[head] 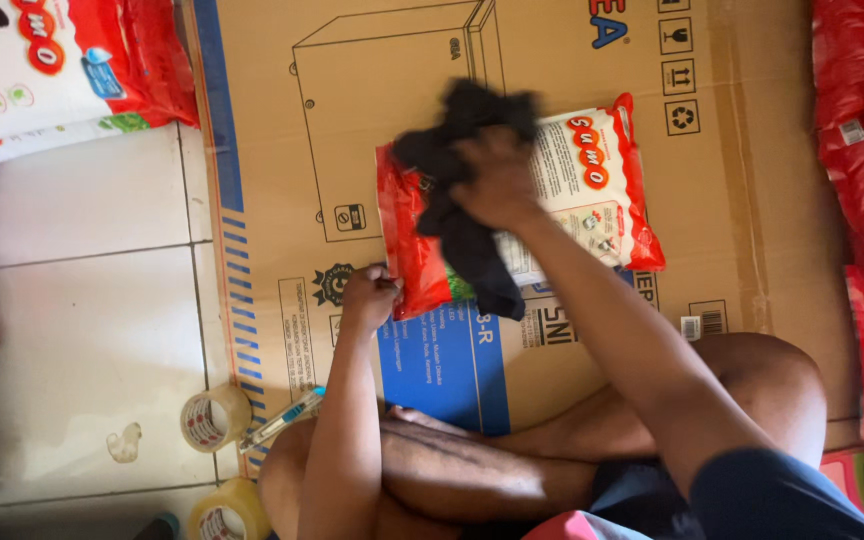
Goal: The person wipes down several bags of rice with a dark cloth while sitting on the floor.
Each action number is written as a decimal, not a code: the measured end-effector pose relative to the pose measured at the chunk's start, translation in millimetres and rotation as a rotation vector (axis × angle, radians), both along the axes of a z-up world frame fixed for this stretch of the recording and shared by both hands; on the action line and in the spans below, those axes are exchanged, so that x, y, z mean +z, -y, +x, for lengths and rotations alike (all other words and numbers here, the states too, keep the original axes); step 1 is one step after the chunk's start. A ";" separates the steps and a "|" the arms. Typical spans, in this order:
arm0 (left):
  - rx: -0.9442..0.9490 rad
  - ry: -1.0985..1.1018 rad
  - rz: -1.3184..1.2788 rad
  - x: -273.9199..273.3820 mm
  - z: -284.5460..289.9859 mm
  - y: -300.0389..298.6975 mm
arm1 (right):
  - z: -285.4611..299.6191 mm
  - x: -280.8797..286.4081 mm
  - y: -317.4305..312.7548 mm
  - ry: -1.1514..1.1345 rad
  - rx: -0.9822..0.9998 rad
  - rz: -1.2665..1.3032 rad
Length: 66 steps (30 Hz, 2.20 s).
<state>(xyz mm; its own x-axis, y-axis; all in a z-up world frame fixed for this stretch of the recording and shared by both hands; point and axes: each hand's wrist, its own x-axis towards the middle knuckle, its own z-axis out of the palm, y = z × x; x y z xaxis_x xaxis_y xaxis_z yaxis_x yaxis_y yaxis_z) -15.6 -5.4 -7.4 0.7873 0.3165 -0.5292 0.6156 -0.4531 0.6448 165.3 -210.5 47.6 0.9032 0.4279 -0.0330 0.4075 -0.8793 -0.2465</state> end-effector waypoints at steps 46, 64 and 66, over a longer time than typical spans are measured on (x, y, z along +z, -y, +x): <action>-0.130 -0.370 -0.163 47.8 20.1 24.2 | 30.3 4.1 -27.5 0.042 0.516 -0.214; -0.374 -0.296 -0.252 24.0 22.6 24.6 | -110.0 27.7 -4.1 0.058 0.206 -0.076; -0.379 -0.304 -0.253 19.1 26.7 22.8 | -137.3 4.5 21.3 0.049 0.170 -0.069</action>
<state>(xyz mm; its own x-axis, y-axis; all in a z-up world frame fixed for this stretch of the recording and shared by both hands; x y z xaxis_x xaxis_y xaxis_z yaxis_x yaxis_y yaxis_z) 11.1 -28.2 11.7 0.6210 -0.1260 -0.7736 0.6152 -0.5332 0.5807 28.0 -231.8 52.1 0.8194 0.5726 -0.0258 0.5616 -0.8110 -0.1642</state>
